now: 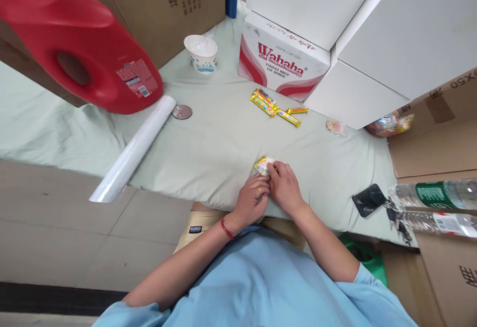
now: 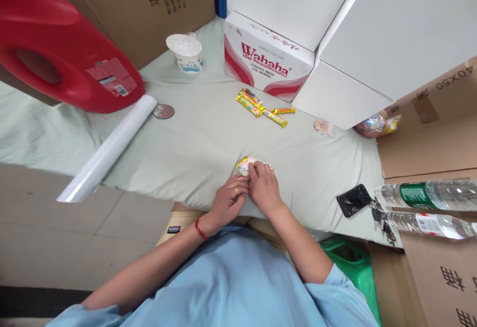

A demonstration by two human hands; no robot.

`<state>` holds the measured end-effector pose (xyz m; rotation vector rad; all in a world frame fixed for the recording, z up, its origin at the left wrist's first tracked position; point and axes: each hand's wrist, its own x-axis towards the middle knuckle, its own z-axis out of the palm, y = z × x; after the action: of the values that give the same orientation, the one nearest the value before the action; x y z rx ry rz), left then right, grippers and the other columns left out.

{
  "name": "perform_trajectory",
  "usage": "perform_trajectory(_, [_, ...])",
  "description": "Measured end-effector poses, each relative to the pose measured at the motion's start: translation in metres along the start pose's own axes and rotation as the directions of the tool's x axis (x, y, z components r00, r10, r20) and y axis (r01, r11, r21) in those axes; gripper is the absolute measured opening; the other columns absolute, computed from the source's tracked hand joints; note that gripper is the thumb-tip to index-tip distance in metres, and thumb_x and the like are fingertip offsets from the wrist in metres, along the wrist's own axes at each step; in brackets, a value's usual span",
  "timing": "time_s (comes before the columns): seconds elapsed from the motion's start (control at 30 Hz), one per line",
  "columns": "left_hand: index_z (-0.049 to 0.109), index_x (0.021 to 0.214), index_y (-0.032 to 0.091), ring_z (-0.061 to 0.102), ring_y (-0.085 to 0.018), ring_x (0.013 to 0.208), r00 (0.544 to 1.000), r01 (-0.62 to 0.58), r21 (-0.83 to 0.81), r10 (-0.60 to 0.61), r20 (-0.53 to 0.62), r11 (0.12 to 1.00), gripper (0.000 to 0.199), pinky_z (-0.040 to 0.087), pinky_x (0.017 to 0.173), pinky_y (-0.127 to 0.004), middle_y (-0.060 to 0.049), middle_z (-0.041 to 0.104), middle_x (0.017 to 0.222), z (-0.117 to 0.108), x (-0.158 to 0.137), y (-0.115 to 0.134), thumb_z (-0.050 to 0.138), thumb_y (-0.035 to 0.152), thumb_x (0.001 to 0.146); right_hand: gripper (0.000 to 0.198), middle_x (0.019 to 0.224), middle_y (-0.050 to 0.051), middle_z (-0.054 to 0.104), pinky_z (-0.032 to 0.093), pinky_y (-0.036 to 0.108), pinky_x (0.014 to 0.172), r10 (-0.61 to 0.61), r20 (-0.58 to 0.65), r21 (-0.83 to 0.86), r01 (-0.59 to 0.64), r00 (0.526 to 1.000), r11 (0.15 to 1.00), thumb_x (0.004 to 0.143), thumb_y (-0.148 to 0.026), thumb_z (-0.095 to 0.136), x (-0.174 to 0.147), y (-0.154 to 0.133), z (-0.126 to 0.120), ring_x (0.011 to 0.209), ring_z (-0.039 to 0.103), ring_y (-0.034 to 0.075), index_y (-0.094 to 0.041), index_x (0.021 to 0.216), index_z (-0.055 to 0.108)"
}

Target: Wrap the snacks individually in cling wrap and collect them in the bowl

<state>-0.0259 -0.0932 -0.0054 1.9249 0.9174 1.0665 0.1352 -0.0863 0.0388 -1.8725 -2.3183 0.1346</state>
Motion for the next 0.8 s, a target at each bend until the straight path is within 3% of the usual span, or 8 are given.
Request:
perform_trajectory(0.13, [0.07, 0.081, 0.023, 0.074, -0.021, 0.106, 0.969, 0.122, -0.206, -0.162, -0.189, 0.971, 0.023, 0.06, 0.102, -0.042, -0.006, 0.078, 0.095, -0.003, 0.003, 0.0, 0.051, 0.014, 0.091, 0.047, 0.139, 0.017, 0.061, 0.045, 0.043, 0.097, -0.075, 0.082, -0.099, 0.083, 0.994, 0.992, 0.104, -0.019, 0.053, -0.002, 0.005, -0.012, 0.117, 0.053, 0.033, -0.019, 0.151, 0.057])
perform_trajectory(0.27, [0.069, 0.08, 0.023, 0.074, -0.021, 0.104, 0.959, 0.129, -0.214, -0.177, -0.221, 0.968, 0.023, 0.06, 0.099, -0.041, -0.006, 0.078, 0.093, -0.001, 0.004, 0.001, 0.051, 0.017, 0.093, 0.048, 0.131, 0.018, 0.065, 0.044, 0.045, 0.09, -0.155, 0.175, -0.193, 0.188, 0.972, 0.963, 0.097, -0.028, 0.072, 0.015, 0.008, -0.029, 0.114, 0.051, 0.036, -0.018, 0.143, 0.061])
perform_trajectory(0.4, [0.069, 0.08, 0.023, 0.073, -0.021, 0.103, 0.958, 0.113, -0.208, -0.162, -0.235, 0.972, 0.022, 0.059, 0.098, -0.041, -0.006, 0.077, 0.092, 0.0, 0.003, 0.003, 0.051, 0.017, 0.093, 0.034, 0.122, 0.016, 0.067, 0.046, 0.044, 0.088, -0.231, 0.213, -0.173, 0.27, 0.949, 0.947, 0.096, -0.026, 0.073, 0.034, 0.019, -0.034, 0.114, 0.051, 0.035, -0.021, 0.128, 0.067])
perform_trajectory(0.5, [0.07, 0.084, 0.022, 0.072, -0.022, 0.106, 0.936, 0.146, -0.23, -0.209, -0.283, 0.962, 0.022, 0.058, 0.101, -0.042, -0.007, 0.075, 0.095, -0.003, 0.0, 0.007, 0.051, 0.02, 0.095, 0.026, 0.121, 0.018, 0.067, 0.05, 0.043, 0.089, -0.179, 0.155, -0.076, 0.192, 0.972, 0.978, 0.099, -0.022, 0.066, 0.038, 0.032, -0.033, 0.112, 0.054, 0.034, -0.02, 0.124, 0.069])
perform_trajectory(0.6, [0.072, 0.097, 0.021, 0.07, -0.022, 0.111, 0.895, 0.261, -0.284, -0.342, -0.286, 0.922, 0.02, 0.059, 0.098, -0.041, -0.009, 0.072, 0.11, -0.008, -0.002, 0.012, 0.053, 0.029, 0.099, 0.031, 0.121, 0.017, 0.067, 0.054, 0.042, 0.09, -0.049, 0.001, 0.292, 0.047, 0.999, 0.955, 0.101, -0.035, 0.063, 0.032, 0.042, -0.032, 0.112, 0.059, 0.031, -0.019, 0.126, 0.07])
perform_trajectory(0.63, [0.071, 0.105, 0.021, 0.069, -0.023, 0.113, 0.875, 0.312, -0.333, -0.405, -0.264, 0.89, 0.022, 0.061, 0.094, -0.039, -0.011, 0.071, 0.118, -0.009, -0.002, 0.014, 0.054, 0.034, 0.099, 0.035, 0.12, 0.015, 0.069, 0.055, 0.04, 0.089, 0.024, -0.024, 0.474, -0.01, 0.999, 0.881, 0.1, -0.043, 0.063, 0.027, 0.043, -0.031, 0.109, 0.062, 0.029, -0.02, 0.126, 0.07])
perform_trajectory(0.7, [0.066, 0.123, 0.021, 0.068, -0.025, 0.118, 0.841, 0.39, -0.471, -0.515, -0.167, 0.791, 0.034, 0.063, 0.085, -0.037, -0.014, 0.067, 0.134, -0.01, 0.002, 0.017, 0.059, 0.044, 0.098, 0.046, 0.114, 0.011, 0.072, 0.058, 0.037, 0.084, 0.17, 0.036, 0.79, -0.132, 0.985, 0.599, 0.097, -0.059, 0.064, 0.017, 0.04, -0.028, 0.101, 0.067, 0.026, -0.021, 0.122, 0.072])
perform_trajectory(0.8, [0.062, 0.132, 0.018, 0.07, -0.029, 0.12, 0.839, 0.449, -0.608, -0.544, 0.033, 0.655, 0.053, 0.062, 0.092, -0.042, -0.016, 0.07, 0.136, -0.006, 0.011, 0.019, 0.07, 0.051, 0.092, 0.061, 0.101, 0.008, 0.078, 0.061, 0.037, 0.081, 0.219, 0.264, 0.941, -0.301, 0.939, 0.157, 0.086, -0.075, 0.07, 0.002, 0.026, -0.021, 0.091, 0.072, 0.025, -0.021, 0.113, 0.076])
